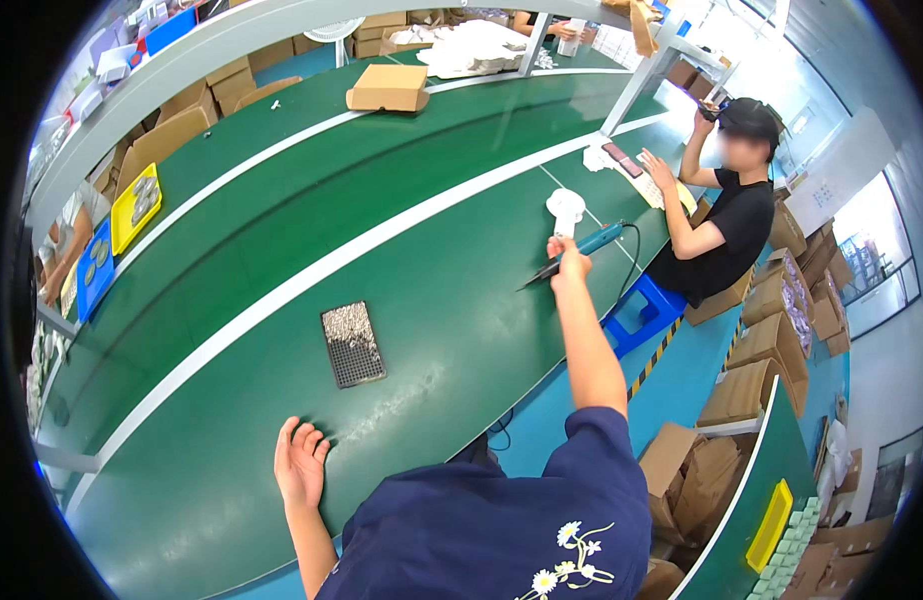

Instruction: Assembling a portable handheld fan using an electric screwdriver at a production line station.

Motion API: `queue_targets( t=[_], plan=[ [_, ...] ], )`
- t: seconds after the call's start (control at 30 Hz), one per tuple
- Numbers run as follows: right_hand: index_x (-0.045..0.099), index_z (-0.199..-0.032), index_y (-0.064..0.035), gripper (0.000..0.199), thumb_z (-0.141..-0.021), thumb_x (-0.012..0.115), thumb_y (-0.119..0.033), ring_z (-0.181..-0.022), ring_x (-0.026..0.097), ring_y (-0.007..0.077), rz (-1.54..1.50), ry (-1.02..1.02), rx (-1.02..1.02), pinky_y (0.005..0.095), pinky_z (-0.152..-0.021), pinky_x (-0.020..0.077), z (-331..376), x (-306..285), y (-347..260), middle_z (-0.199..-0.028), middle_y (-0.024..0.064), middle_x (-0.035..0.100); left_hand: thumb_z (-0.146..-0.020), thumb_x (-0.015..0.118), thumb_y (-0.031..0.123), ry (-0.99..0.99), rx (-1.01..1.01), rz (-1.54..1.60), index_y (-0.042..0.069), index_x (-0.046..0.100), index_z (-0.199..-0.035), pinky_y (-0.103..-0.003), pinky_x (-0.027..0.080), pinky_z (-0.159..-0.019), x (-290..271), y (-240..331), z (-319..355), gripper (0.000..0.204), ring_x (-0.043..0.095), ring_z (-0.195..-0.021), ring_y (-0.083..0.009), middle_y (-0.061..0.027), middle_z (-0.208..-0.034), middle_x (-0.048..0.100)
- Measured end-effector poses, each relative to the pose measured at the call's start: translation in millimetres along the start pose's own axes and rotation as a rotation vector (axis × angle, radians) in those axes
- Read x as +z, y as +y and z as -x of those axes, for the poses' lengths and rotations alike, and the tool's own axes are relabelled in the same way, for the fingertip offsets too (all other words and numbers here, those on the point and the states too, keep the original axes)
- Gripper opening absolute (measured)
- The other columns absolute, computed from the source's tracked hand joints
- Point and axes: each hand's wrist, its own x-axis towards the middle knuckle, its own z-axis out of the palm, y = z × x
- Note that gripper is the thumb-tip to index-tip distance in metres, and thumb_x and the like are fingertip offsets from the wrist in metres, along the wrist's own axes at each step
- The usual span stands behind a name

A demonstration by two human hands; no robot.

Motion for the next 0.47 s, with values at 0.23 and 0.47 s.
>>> queue_targets(
  t=[0.23, 0.47],
  plan=[
    [0.037, -0.113, 0.0048, 0.039, -0.086, 0.061, -0.007, -0.077, 0.065, 0.0311, -0.142, 0.134, 0.085, 0.0329, -0.067, 0.0607, -108.8, -13.4, -35.6, -0.099, 0.0235, 0.054, -0.096, 0.044, 0.027, 0.028, -0.03, 0.01, 0.005, 0.047, -0.122, -0.04, 0.05, -0.082, -2.8, 4.0, -8.6, 0.034, 0.06, -0.096, -0.0235, -0.0117, -0.105, 0.061],
    [0.053, -0.104, 0.0066, 0.027, -0.093, 0.049, -0.018, -0.094, 0.063, 0.0247, 0.128, -0.323, 0.143, 0.0376, -0.086, 0.0518, -67.9, 55.0, 93.9, -0.101, 0.0202, 0.064, -0.096, 0.045, 0.026, 0.179, 0.135, 0.066, 0.003, 0.046, -0.125, -0.041, 0.05, -0.083, -34.3, 23.6, 33.8, 0.037, 0.059, -0.099, -0.0278, -0.015, -0.109, 0.06]
  ],
)
